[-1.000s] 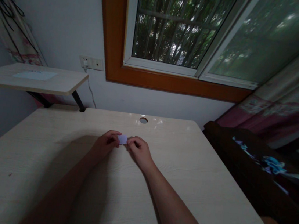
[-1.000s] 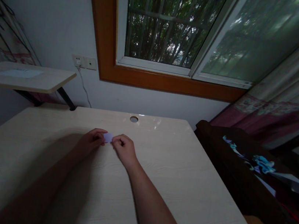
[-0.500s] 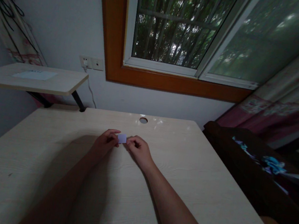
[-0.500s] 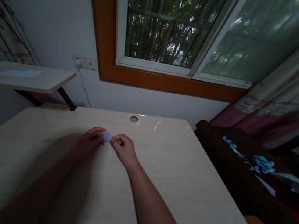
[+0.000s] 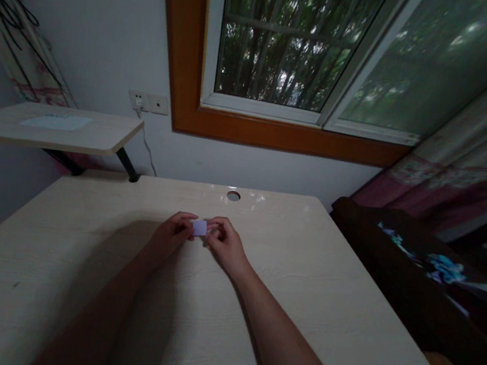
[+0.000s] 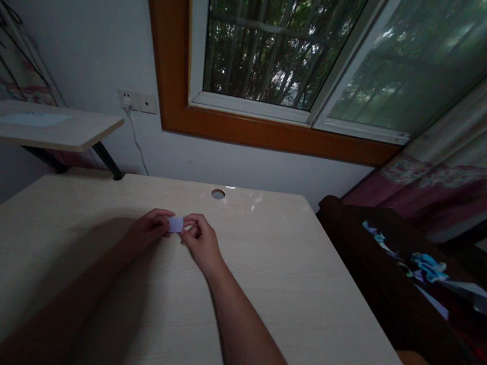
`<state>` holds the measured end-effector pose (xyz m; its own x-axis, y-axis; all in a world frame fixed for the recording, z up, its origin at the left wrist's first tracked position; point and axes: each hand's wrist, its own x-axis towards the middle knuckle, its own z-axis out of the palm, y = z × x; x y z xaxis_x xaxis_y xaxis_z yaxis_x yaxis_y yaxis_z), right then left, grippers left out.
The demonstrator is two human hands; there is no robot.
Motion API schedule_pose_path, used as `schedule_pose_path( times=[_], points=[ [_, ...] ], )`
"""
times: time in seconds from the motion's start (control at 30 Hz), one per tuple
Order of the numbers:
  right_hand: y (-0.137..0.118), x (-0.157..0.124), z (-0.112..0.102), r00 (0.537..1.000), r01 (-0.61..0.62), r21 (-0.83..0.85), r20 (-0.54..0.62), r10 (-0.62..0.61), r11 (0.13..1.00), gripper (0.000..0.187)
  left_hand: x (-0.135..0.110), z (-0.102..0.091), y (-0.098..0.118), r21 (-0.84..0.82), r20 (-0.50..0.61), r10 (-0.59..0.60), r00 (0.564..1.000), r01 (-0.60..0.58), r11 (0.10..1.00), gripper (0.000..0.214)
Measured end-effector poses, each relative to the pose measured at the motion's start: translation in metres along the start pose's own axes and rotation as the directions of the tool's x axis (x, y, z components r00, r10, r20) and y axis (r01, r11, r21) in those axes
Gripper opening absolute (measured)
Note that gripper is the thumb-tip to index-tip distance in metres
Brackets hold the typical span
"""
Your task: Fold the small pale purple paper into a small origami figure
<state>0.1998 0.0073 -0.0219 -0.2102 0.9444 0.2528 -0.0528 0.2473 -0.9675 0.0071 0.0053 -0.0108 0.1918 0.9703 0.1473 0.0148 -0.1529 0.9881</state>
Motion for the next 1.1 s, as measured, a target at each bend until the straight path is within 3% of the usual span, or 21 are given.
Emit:
schedule_pose_path(
  times=[0.3,0.67,1.1],
  points=[
    [-0.0036,-0.0014,-0.0029,0.998,0.057,-0.096,0.042,-0.054,0.994,0.012,-0.0005,-0.0005,-0.0021,-0.003,0.031,0.037,0.999,-0.037,0.999,0.03],
    [-0.0031,-0.001,-0.0026,0.997,0.061,-0.101,0.056,-0.056,0.993,0.01,-0.0011,-0.001,-0.0019,-0.007,0.025,0.025,0.999,-0.025,1.0,0.024],
    [-0.0026,-0.0006,-0.0034,0.996,0.079,-0.133,0.055,-0.073,0.988,0.011,-0.0028,-0.0016,0.0008,0.131,0.021,-0.004,1.0,0.001,0.991,0.017]
  ],
)
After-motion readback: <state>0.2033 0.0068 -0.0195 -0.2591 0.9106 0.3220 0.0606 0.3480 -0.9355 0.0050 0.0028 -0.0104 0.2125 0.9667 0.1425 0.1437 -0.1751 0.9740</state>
